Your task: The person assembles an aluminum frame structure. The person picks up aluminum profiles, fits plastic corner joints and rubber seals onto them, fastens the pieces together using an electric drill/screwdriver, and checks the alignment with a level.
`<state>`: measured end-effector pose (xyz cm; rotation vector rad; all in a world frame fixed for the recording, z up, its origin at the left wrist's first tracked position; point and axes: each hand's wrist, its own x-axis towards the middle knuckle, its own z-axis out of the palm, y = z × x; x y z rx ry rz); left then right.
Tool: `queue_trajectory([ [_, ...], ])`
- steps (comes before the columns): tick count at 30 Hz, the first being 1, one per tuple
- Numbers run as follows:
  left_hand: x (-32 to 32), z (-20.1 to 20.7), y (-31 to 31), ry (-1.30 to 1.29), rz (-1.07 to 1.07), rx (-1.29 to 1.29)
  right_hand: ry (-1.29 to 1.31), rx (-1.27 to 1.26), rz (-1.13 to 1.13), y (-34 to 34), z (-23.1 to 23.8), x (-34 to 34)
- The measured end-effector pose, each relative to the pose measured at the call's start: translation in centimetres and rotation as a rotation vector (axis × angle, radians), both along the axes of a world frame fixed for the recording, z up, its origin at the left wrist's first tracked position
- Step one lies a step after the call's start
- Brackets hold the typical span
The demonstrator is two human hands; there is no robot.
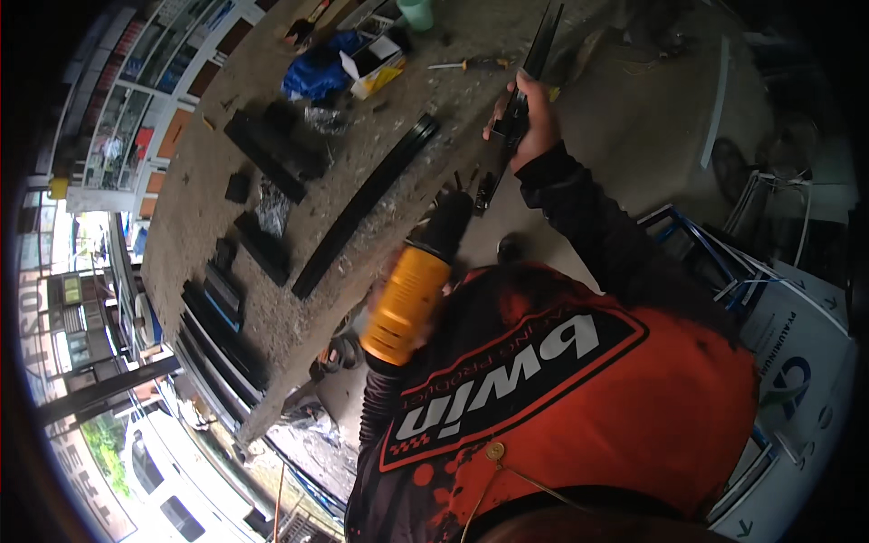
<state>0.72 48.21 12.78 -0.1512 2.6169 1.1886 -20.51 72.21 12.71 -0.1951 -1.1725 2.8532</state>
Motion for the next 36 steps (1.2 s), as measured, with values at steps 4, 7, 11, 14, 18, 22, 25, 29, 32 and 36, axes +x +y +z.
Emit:
queue_trajectory([
  [4, -0.9, -1.8, 4.6, -0.161, 0.461, 0.999, 0.005, 0.035, -0.082, 3.3, 0.6, -0.8],
  [7, -1.5, -0.1, 7.5, -0.236, 0.523, 1.076, -0.039, 0.018, -0.096, 4.8, 0.1, -0.6],
  [11, -2.4, 0.8, 9.6, -0.333, 0.506, 1.088, -0.087, 0.003, -0.12, 5.9, 0.3, -0.4],
  [14, -2.2, -1.6, 9.5, -0.218, 0.422, 0.951, -0.068, 0.054, -0.143, 6.4, -0.3, -0.5],
  [18, -2.0, 0.4, 10.3, 0.054, 0.15, 0.734, -0.08, 0.009, -0.09, 7.1, 1.3, 0.6],
  [22, -1.7, 2.7, 12.3, 0.07, 0.016, 0.812, -0.117, 0.001, -0.022, 8.0, 3.2, 1.3],
  [25, -1.8, -0.1, 11.3, -0.199, 0.105, 0.891, -0.104, 0.038, -0.008, 8.3, 4.5, 1.7],
  [29, -1.9, -2.0, 10.3, 0.13, -0.131, 0.451, -0.039, -0.071, 0.052, 8.1, 6.4, 2.7],
  [32, -1.7, -2.4, 10.2, 0.35, -0.319, 0.296, -0.105, -0.121, 0.065, 8.3, 6.1, 3.1],
  [36, -1.9, 0.1, 11.4, 0.829, -0.435, 0.266, -0.221, -0.137, 0.051, 8.3, 5.3, 3.3],
])
